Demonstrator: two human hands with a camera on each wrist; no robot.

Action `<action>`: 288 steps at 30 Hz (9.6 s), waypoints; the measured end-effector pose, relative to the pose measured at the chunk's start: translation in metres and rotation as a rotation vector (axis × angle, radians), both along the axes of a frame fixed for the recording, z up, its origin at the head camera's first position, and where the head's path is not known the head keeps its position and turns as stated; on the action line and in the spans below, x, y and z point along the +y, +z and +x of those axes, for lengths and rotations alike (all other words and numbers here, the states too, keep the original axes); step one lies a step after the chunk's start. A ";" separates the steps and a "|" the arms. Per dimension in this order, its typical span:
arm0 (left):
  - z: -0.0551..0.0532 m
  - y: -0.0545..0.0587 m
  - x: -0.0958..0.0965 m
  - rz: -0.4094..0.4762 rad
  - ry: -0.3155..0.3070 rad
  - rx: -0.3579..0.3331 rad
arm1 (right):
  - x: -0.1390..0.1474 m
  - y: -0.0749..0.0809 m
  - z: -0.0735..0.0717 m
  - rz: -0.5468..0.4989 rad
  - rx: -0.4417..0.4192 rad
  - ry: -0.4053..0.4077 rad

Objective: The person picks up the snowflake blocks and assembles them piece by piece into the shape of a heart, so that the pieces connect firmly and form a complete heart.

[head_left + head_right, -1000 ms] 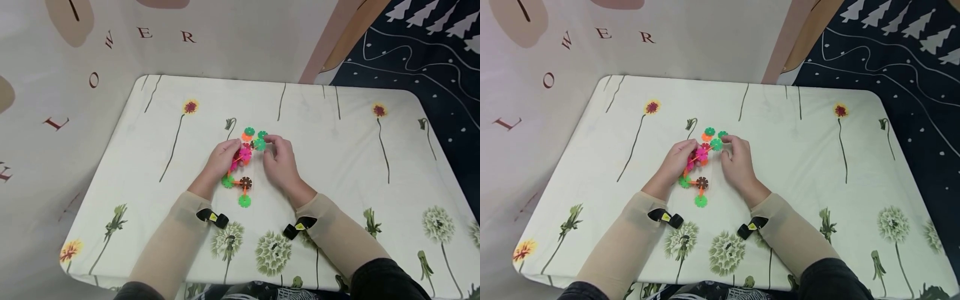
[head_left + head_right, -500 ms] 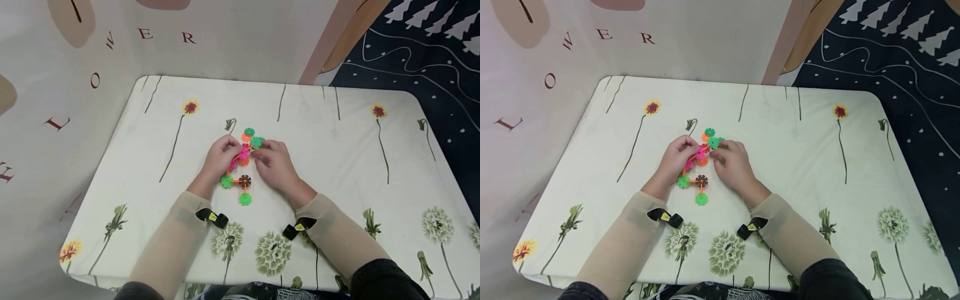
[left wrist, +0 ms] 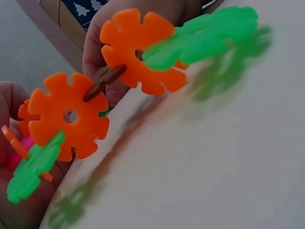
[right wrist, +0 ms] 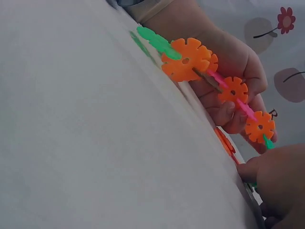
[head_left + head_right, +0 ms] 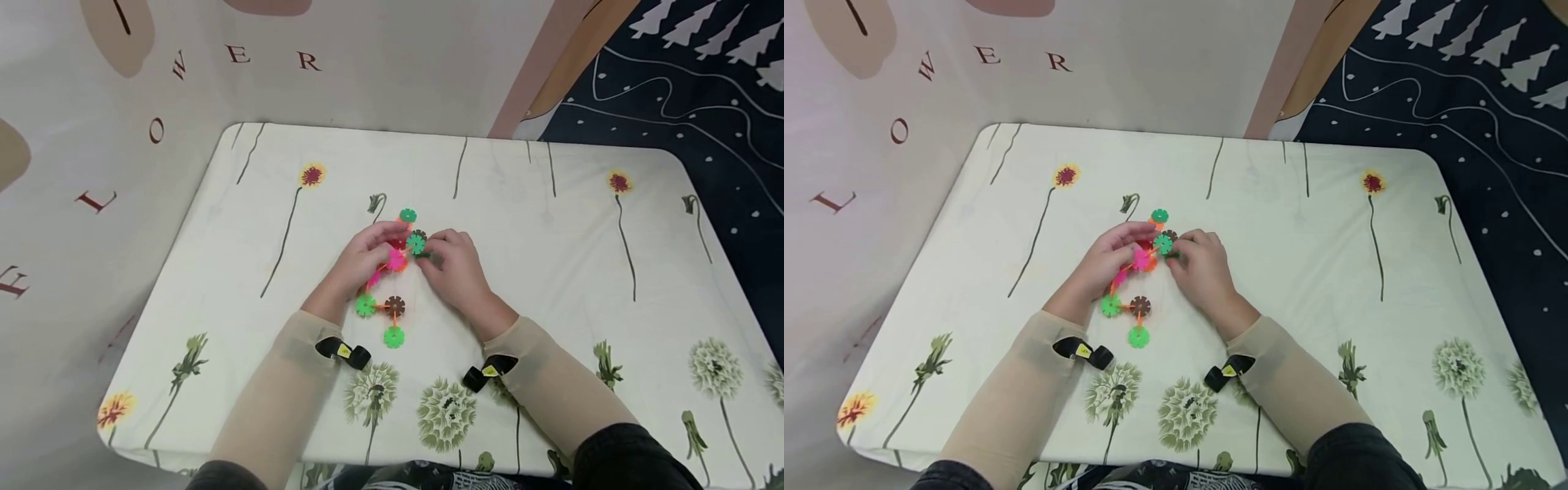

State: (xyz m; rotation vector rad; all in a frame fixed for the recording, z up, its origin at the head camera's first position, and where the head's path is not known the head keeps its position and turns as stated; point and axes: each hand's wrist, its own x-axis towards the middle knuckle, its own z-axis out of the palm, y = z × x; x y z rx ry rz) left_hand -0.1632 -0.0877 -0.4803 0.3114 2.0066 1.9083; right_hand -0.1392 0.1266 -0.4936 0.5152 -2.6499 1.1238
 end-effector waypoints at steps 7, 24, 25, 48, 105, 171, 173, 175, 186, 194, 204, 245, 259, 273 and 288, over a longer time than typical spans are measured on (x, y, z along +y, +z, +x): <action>0.001 0.000 0.000 -0.047 -0.026 0.019 | -0.001 -0.001 0.000 -0.103 -0.076 -0.048; 0.001 -0.005 0.004 -0.070 0.096 0.082 | -0.002 0.003 0.001 -0.385 -0.180 -0.160; 0.001 -0.005 0.004 -0.072 0.103 0.070 | -0.002 0.003 0.001 -0.391 -0.176 -0.162; 0.001 -0.006 0.005 -0.106 0.134 0.119 | -0.003 0.006 0.002 -0.463 -0.235 -0.062; 0.001 -0.004 0.004 -0.131 0.113 0.106 | -0.002 0.004 0.001 -0.473 -0.167 0.013; 0.000 -0.007 0.004 -0.168 0.118 0.086 | -0.002 0.004 0.000 -0.702 -0.153 -0.166; 0.000 -0.006 0.004 -0.182 0.114 0.086 | -0.002 0.004 0.000 -0.729 -0.167 -0.157; 0.000 -0.006 0.004 -0.187 0.112 0.087 | -0.002 0.004 0.000 -0.741 -0.172 -0.153; 0.000 -0.003 0.004 -0.198 0.096 0.101 | -0.002 0.005 -0.001 -0.771 -0.182 -0.128; -0.001 -0.006 0.003 -0.191 0.077 0.119 | -0.004 0.007 0.000 -0.728 -0.220 -0.137; -0.001 -0.007 0.002 -0.187 0.070 0.126 | -0.004 0.007 0.000 -0.660 -0.217 -0.154; -0.001 -0.006 0.005 -0.158 0.080 0.128 | -0.006 0.005 -0.002 -0.975 -0.240 -0.202; 0.000 -0.007 0.005 -0.167 0.060 0.162 | -0.007 0.004 -0.001 -0.924 -0.224 -0.209; 0.000 -0.005 0.005 -0.178 0.057 0.163 | -0.006 0.002 0.000 -0.900 -0.227 -0.183; 0.000 -0.005 0.005 -0.212 0.061 0.154 | -0.007 0.002 0.002 -0.917 -0.197 -0.168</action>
